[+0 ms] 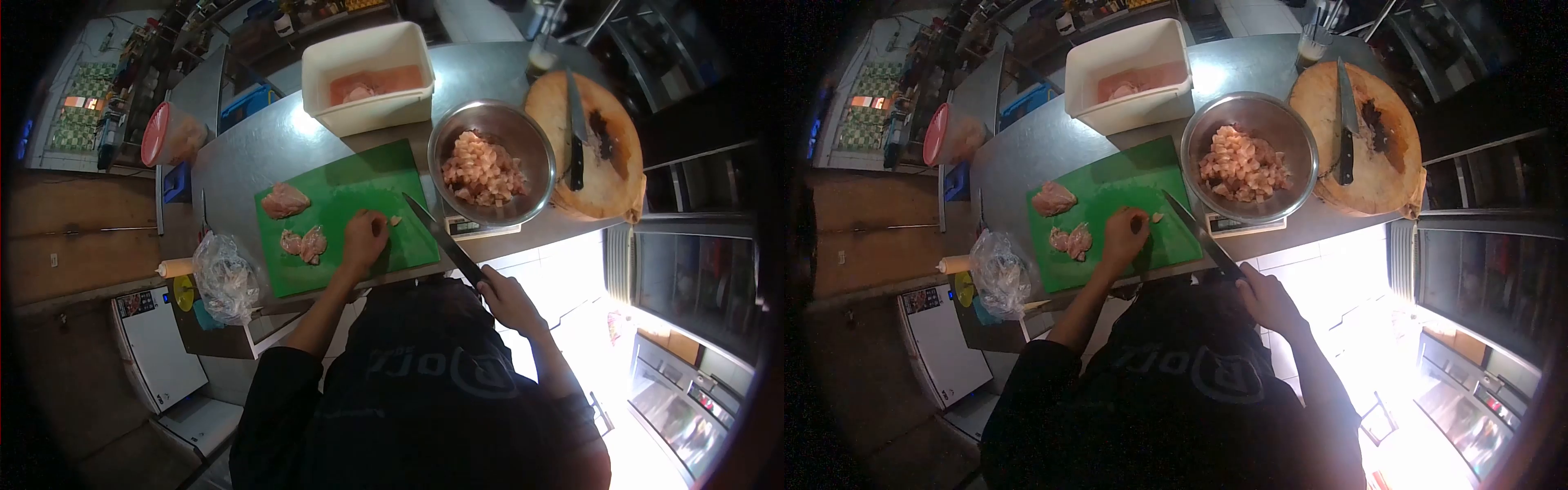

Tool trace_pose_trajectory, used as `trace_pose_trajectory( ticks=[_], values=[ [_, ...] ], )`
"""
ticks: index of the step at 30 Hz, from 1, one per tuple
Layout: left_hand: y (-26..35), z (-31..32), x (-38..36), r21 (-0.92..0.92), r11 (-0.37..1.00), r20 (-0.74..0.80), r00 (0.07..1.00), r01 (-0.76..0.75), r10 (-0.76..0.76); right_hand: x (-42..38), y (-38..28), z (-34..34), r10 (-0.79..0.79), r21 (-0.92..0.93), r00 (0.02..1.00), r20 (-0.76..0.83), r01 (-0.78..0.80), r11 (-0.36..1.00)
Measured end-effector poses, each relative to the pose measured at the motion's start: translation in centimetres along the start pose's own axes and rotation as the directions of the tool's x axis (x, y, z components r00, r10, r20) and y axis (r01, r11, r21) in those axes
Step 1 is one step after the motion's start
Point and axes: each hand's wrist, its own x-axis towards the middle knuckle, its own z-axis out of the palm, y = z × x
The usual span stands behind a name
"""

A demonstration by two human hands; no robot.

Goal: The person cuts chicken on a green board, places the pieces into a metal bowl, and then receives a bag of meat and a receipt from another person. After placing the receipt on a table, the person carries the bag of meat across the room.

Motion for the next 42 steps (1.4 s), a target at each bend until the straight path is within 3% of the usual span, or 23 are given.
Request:
trace_pose_trajectory(
  ticks=[3,6,8,12,15,18,20,22,24,26,28,29,31,32,34,38,40,42],
  values=[
    [1.7,0.9,1.4,-0.099,0.993,0.021,0.998,-0.062,0.064,-0.3,0.1,0.3,-0.004,0.016,0.999,-0.035,0.005,1.000],
    [2.0,1.5,1.7,0.049,0.991,-0.004,0.992,-0.128,0.129,-0.4,0.9,0.6,0.001,0.000,0.999,-0.034,-0.001,1.000],
    [1.1,1.4,1.8,0.134,0.989,0.051,0.997,-0.057,0.051,-0.7,1.4,0.8,0.001,-0.004,0.999,-0.038,-0.001,1.000],
    [0.5,-0.2,2.6,0.124,0.991,0.071,0.996,-0.058,0.050,-1.1,2.0,1.5,-0.001,-0.018,0.999,-0.050,0.000,1.000],
    [1.1,-1.5,3.5,0.033,0.995,0.046,0.995,-0.095,0.093,-1.5,1.1,1.3,0.077,0.031,0.997,0.005,-0.078,0.997],
    [5.1,-3.8,5.9,-0.140,0.986,-0.065,0.994,-0.094,0.086,-1.8,1.6,1.6,0.022,0.012,1.000,-0.015,-0.022,1.000],
    [12.0,-6.5,7.4,-0.375,0.908,-0.126,0.981,-0.185,0.148,-1.7,1.8,2.0,0.011,0.006,1.000,-0.024,-0.011,1.000],
    [16.0,-6.8,8.5,-0.351,0.837,-0.182,0.908,-0.419,0.378,-1.7,1.7,2.0,-0.018,-0.012,1.000,-0.017,0.017,1.000],
    [19.1,-6.1,9.3,-0.366,0.807,-0.054,0.876,-0.464,0.479,-1.3,1.1,2.1,-0.026,-0.035,1.000,-0.019,0.025,0.999],
    [21.1,-5.2,10.5,-0.033,0.724,-0.016,0.725,-0.689,0.688,-1.0,1.1,2.4,-0.046,-0.069,0.998,0.044,0.049,0.996],
    [20.6,-2.9,10.6,-0.012,0.665,-0.056,0.664,-0.747,0.745,-0.7,1.4,2.7,0.026,-0.062,1.000,-0.011,-0.026,0.998],
    [20.5,-3.1,10.0,0.010,0.678,-0.070,0.675,-0.735,0.734,-0.6,1.0,2.5,0.051,-0.064,0.999,0.008,-0.050,0.997],
    [20.6,-3.4,8.6,-0.220,0.738,-0.047,0.762,-0.638,0.645,-0.7,0.6,2.2,0.041,-0.032,0.999,0.014,-0.041,0.999],
    [20.0,-4.2,8.4,-0.217,0.745,-0.046,0.768,-0.632,0.638,-0.8,0.4,2.2,0.051,0.015,0.999,0.005,-0.051,0.999],
    [17.8,-7.3,7.0,-0.204,0.855,-0.014,0.875,-0.476,0.484,-0.9,0.0,2.0,0.036,0.029,0.999,0.009,-0.037,0.999],
    [5.8,-10.9,5.3,-0.022,0.999,-0.148,0.989,-0.031,0.027,-0.1,1.0,2.2,0.020,0.024,1.000,0.002,-0.020,1.000],
    [-1.6,-12.4,2.7,0.184,0.974,-0.168,0.981,0.132,-0.101,0.4,1.7,2.4,0.007,0.014,1.000,0.005,-0.007,1.000],
    [-4.4,-13.7,-0.6,0.295,0.909,-0.148,0.954,0.296,-0.263,1.2,1.6,2.3,0.016,-0.021,0.999,0.028,-0.015,1.000]
  ],
)
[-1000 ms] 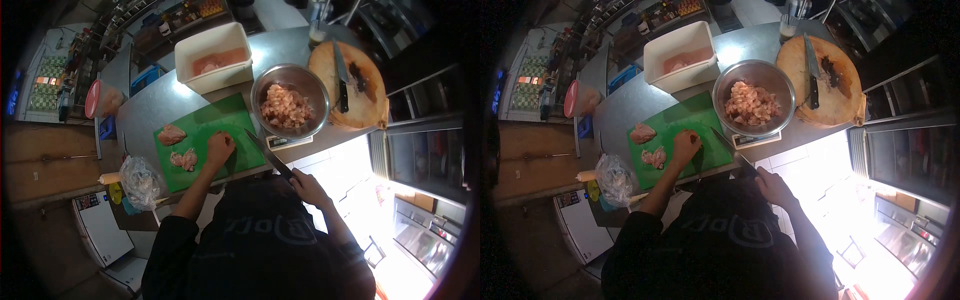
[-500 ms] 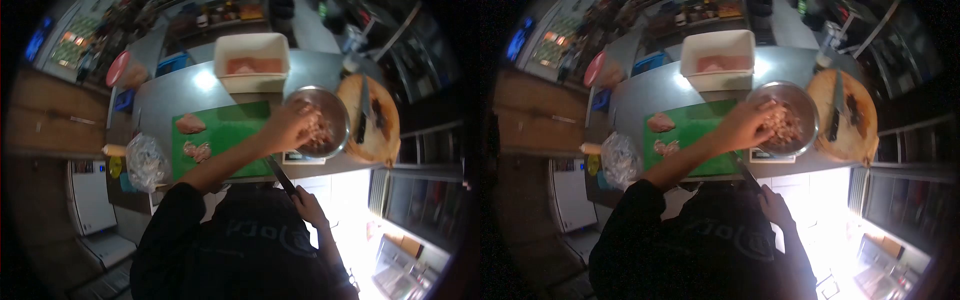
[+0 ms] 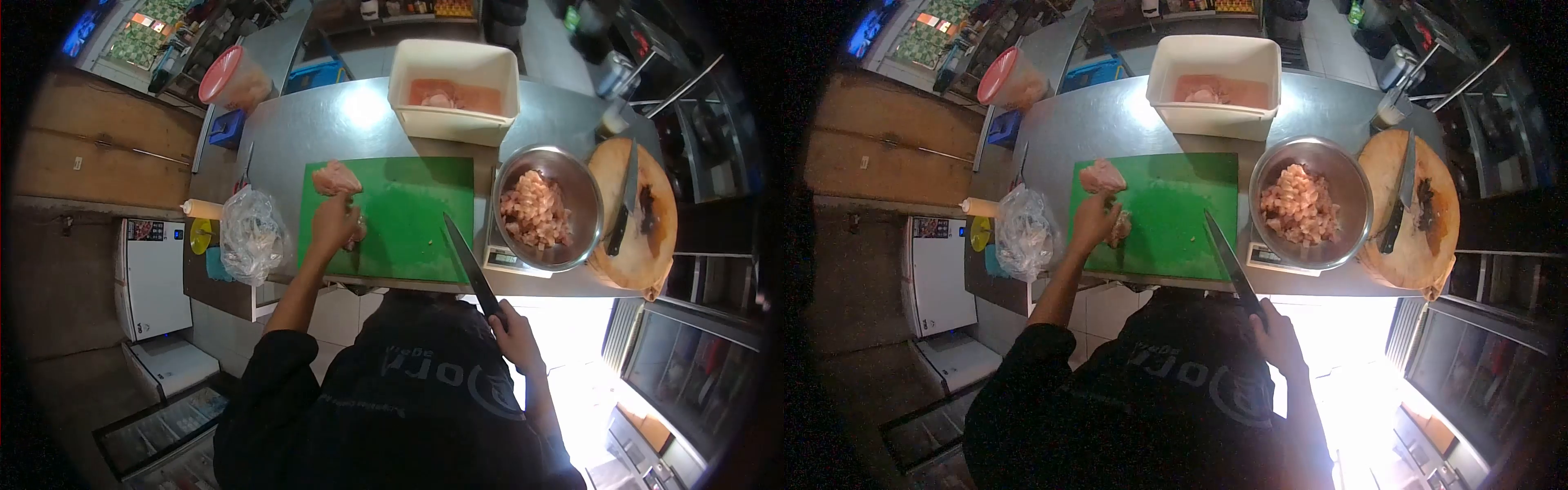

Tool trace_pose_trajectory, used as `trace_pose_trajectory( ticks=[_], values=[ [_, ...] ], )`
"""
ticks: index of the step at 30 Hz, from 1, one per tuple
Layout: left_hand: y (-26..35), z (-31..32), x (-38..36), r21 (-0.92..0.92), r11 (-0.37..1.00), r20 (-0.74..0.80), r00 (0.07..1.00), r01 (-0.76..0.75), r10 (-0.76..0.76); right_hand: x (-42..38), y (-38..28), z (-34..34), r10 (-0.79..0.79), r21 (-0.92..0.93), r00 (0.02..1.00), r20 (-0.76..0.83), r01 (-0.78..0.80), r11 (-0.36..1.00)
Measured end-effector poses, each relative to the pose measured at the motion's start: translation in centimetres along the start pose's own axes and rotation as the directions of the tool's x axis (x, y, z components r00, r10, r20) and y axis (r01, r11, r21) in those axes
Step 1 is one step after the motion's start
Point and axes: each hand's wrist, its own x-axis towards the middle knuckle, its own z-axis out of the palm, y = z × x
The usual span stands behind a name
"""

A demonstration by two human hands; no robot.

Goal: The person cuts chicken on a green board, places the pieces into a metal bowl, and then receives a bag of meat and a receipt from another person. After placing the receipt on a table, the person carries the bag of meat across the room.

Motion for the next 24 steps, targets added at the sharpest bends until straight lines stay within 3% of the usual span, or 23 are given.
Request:
trace_pose_trajectory(
  ticks=[4,6,7,9,13,16,17,18,19,21,22,24],
  values=[
    [-5.5,3.6,-3.0,-0.080,0.994,-0.005,0.997,0.074,-0.074,0.8,-3.1,-1.4,0.067,0.043,0.992,0.105,-0.072,0.996],
    [-5.8,4.5,-3.6,0.019,0.993,-0.176,0.978,-0.114,0.116,1.6,-2.7,-1.1,-0.024,-0.013,0.998,0.061,0.025,1.000],
    [-5.5,4.6,-3.8,0.017,0.994,-0.177,0.978,-0.110,0.112,1.9,-2.6,-1.0,-0.024,-0.016,0.998,0.064,0.025,1.000],
    [-5.0,4.4,-3.7,0.053,0.998,0.009,1.000,0.014,-0.015,2.5,-2.9,-1.0,-0.085,-0.041,0.994,0.061,0.088,0.995],
    [-3.6,3.5,-3.0,0.117,0.990,-0.037,0.995,-0.083,0.088,2.6,-3.9,-1.4,-0.037,-0.039,0.995,0.089,0.041,0.998],
    [-1.4,1.9,-2.1,-0.053,0.996,-0.002,0.997,-0.072,0.072,2.6,-3.5,-1.3,-0.070,-0.069,0.996,0.053,0.074,0.995],
    [-0.2,1.1,-1.6,-0.365,0.924,0.173,0.983,0.117,-0.056,2.6,-3.5,-1.3,-0.050,-0.066,0.997,0.053,0.053,0.996],
    [0.8,0.9,-1.2,-0.594,0.731,0.375,0.919,0.337,-0.119,2.6,-3.6,-1.3,-0.030,-0.064,0.998,0.054,0.033,0.997],
    [1.4,1.3,-0.9,-0.595,0.731,0.382,0.917,0.336,-0.110,2.6,-3.8,-1.4,-0.021,-0.063,0.999,0.047,0.024,0.998],
    [2.9,2.2,-0.5,-0.774,0.517,0.441,0.897,0.367,0.024,2.5,-4.3,-1.7,-0.061,-0.002,0.998,0.028,0.061,0.998],
    [4.0,2.3,-0.3,-0.774,0.515,0.446,0.895,0.369,0.029,2.5,-4.4,-1.7,-0.054,-0.002,0.998,0.024,0.054,0.999],
    [5.8,2.6,0.0,-0.794,0.379,0.565,0.808,0.475,0.171,2.5,-4.5,-1.6,-0.030,0.001,1.000,0.006,0.030,1.000]
  ],
)
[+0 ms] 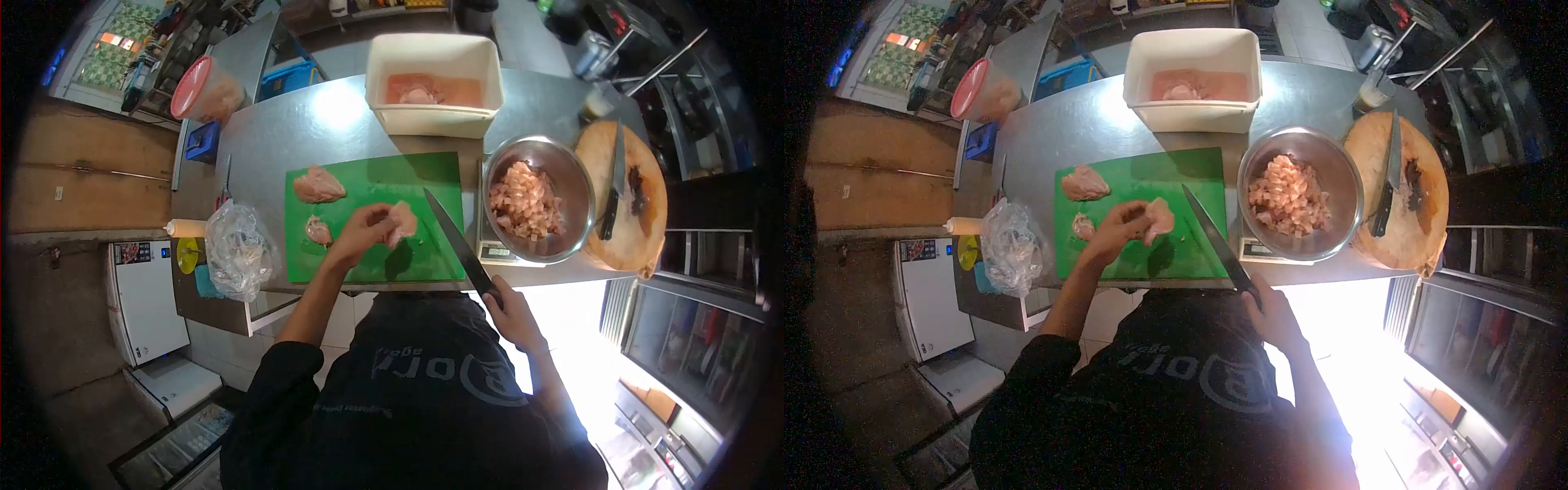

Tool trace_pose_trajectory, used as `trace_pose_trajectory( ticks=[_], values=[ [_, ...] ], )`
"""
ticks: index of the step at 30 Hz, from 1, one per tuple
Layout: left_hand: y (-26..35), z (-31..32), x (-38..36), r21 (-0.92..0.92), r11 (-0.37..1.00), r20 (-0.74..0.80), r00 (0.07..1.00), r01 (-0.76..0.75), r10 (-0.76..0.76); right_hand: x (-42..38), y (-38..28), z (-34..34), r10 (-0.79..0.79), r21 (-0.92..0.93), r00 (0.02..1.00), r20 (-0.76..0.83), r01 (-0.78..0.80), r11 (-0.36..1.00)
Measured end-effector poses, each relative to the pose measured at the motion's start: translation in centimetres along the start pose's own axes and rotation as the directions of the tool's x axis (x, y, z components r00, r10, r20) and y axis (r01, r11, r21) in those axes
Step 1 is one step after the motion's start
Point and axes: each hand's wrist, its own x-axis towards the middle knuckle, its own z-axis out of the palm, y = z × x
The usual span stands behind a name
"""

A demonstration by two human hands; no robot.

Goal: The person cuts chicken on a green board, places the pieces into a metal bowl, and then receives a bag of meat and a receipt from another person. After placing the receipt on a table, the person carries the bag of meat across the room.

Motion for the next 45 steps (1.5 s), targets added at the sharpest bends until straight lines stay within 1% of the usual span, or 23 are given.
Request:
trace_pose_trajectory(
  ticks=[4,6,10,12,13,15,16,17,18,22,24,25,27,28,29,30,31,33,34,36,39,42,45],
  values=[
    [-1.2,1.3,1.6,0.112,0.993,0.153,0.988,-0.045,0.027,-0.3,-0.5,-0.1,-0.007,0.056,1.000,-0.023,0.008,0.998],
    [-1.9,2.0,2.1,0.346,0.924,0.169,0.980,-0.160,0.107,-0.2,0.0,0.2,0.022,0.048,0.999,-0.041,-0.020,0.999],
    [-2.0,2.9,2.4,0.236,0.969,0.188,0.982,-0.071,0.026,-0.2,0.3,0.6,0.014,0.075,0.998,-0.062,-0.009,0.997],
    [-1.8,3.1,2.6,0.201,0.975,0.325,0.945,-0.099,0.029,-0.1,0.7,0.9,0.003,0.080,0.997,-0.072,0.002,0.997],
    [-1.8,3.1,2.8,0.199,0.975,0.326,0.945,-0.097,0.027,0.0,0.8,1.0,0.007,0.080,0.997,-0.072,-0.001,0.997],
    [-1.9,3.0,3.3,0.402,0.804,0.413,0.871,-0.438,0.267,0.1,0.7,1.1,-0.004,0.084,0.997,-0.083,0.011,0.996],
    [-2.4,2.8,3.8,0.400,0.807,0.411,0.872,-0.435,0.267,0.3,0.6,1.1,-0.002,0.082,0.997,-0.080,0.009,0.997],
    [-3.2,2.4,4.2,0.561,0.764,0.218,0.947,-0.319,0.235,0.4,0.4,0.9,0.013,0.067,0.998,-0.059,-0.009,0.998],
    [-3.9,2.1,4.5,0.687,0.707,0.011,0.975,-0.168,0.222,0.5,0.1,0.8,0.026,0.052,0.999,-0.038,-0.024,0.998],
    [-5.8,1.9,4.6,0.693,0.703,-0.081,0.953,-0.157,0.292,0.7,-0.2,0.6,0.042,-0.022,0.999,-0.029,-0.043,0.999],
    [-6.3,3.0,4.0,0.707,0.672,-0.121,0.900,-0.218,0.419,0.9,0.6,1.3,-0.004,-0.117,0.996,-0.088,-0.007,0.993],
    [-6.3,3.4,3.8,0.706,0.675,-0.124,0.901,-0.215,0.417,1.0,0.8,1.5,-0.002,-0.119,0.996,-0.084,-0.008,0.993],
    [-5.9,4.3,3.5,0.700,0.710,-0.256,0.903,-0.074,0.346,1.3,0.7,1.7,-0.036,-0.205,0.996,-0.080,0.019,0.979],
    [-5.6,4.8,3.4,0.698,0.712,-0.258,0.903,-0.072,0.344,1.4,0.4,1.8,-0.036,-0.207,0.996,-0.078,0.019,0.978],
    [-5.3,5.3,3.1,0.802,0.583,-0.261,0.804,-0.128,0.535,1.5,0.0,1.8,-0.021,-0.262,0.997,-0.069,0.002,0.965],
    [-5.3,5.6,2.9,0.888,0.434,-0.228,0.675,-0.151,0.702,1.4,-0.2,1.9,-0.004,-0.315,0.998,-0.060,-0.015,0.949],
    [-5.6,5.6,2.8,0.887,0.436,-0.228,0.677,-0.151,0.699,1.4,0.0,2.0,0.000,-0.316,0.998,-0.059,-0.019,0.949],
    [-6.6,5.2,2.5,0.813,0.412,0.029,0.735,-0.411,0.677,1.4,0.4,2.5,-0.072,-0.352,0.991,-0.113,0.028,0.936],
    [-7.3,5.3,2.4,0.813,0.416,0.025,0.738,-0.408,0.675,1.4,0.4,2.5,-0.069,-0.352,0.992,-0.109,0.027,0.935],
    [-8.5,5.6,2.4,0.818,0.221,0.218,0.642,-0.531,0.735,1.4,0.1,2.3,-0.003,-0.394,0.997,-0.075,-0.027,0.919],
    [-9.3,5.5,2.7,0.844,0.212,0.165,0.615,-0.492,0.771,0.7,-0.8,1.8,0.030,-0.477,0.999,-0.029,-0.040,0.878],
    [-9.6,5.3,3.1,0.832,0.234,0.175,0.639,-0.502,0.749,0.6,0.3,2.5,0.064,-0.554,0.998,-0.007,-0.057,0.830],
    [-9.6,5.1,3.0,0.817,0.241,0.193,0.642,-0.524,0.742,3.4,1.7,5.1,0.089,-0.508,0.995,-0.038,-0.096,0.856]
  ],
)
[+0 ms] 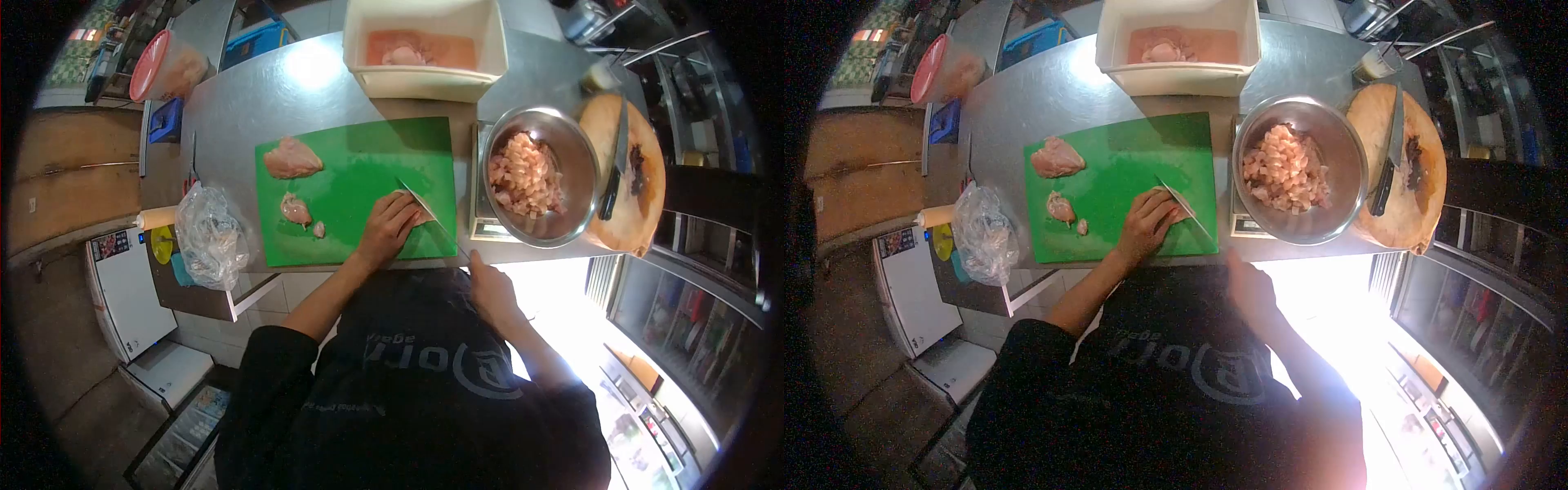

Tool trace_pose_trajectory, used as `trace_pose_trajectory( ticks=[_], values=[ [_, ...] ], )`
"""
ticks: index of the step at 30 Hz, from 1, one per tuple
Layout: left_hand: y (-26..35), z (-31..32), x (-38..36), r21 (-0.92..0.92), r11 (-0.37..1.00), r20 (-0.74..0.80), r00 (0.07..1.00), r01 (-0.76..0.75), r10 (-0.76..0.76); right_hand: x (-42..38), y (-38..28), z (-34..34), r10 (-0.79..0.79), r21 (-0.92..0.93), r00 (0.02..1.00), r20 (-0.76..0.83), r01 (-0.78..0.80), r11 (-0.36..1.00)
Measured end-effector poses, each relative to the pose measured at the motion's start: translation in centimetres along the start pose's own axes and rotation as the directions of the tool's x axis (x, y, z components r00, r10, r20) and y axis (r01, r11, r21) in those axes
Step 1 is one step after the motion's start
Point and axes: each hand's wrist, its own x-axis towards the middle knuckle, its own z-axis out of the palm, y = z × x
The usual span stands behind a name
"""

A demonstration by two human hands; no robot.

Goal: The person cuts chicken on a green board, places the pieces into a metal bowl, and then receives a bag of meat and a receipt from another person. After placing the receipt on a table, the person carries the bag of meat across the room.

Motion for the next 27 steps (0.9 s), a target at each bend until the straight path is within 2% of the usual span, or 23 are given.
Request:
trace_pose_trajectory(
  ticks=[3,6,10,12,16,18,21,27],
  values=[
    [-0.2,0.2,-0.3,0.030,1.000,0.002,1.000,-0.009,0.009,4.1,-1.4,2.4,-0.061,0.032,0.998,-0.034,0.062,0.998],
    [-0.1,0.2,-0.2,0.056,0.998,0.002,1.000,0.014,-0.014,2.8,-1.2,1.7,-0.029,0.115,0.998,-0.056,0.035,0.993],
    [0.0,-0.1,-0.2,0.067,0.998,0.007,1.000,-0.004,0.003,0.4,0.8,0.8,-0.042,0.077,0.999,-0.002,0.042,0.996],
    [0.3,-0.3,-0.7,0.063,0.998,-0.064,0.998,-0.014,0.018,-0.1,0.6,-0.8,-0.050,0.127,0.998,-0.038,0.054,0.990],
    [0.7,-0.7,-0.9,0.041,0.999,-0.075,0.997,-0.024,0.027,0.0,-0.7,-1.6,-0.007,0.150,1.000,-0.017,0.010,0.989],
    [0.8,-0.7,-0.6,0.044,0.998,-0.052,0.997,-0.048,0.051,-0.3,-1.2,-1.7,-0.083,0.185,0.991,-0.109,0.102,0.977],
    [0.6,-0.5,-0.3,0.083,0.995,-0.044,0.998,-0.050,0.054,-0.6,-0.9,-1.1,-0.088,0.114,0.993,-0.080,0.097,0.989],
    [0.5,-0.5,-0.3,0.041,0.998,-0.038,0.999,-0.036,0.038,1.6,-1.5,0.5,-0.037,0.063,0.999,0.020,0.036,0.997]
  ],
)
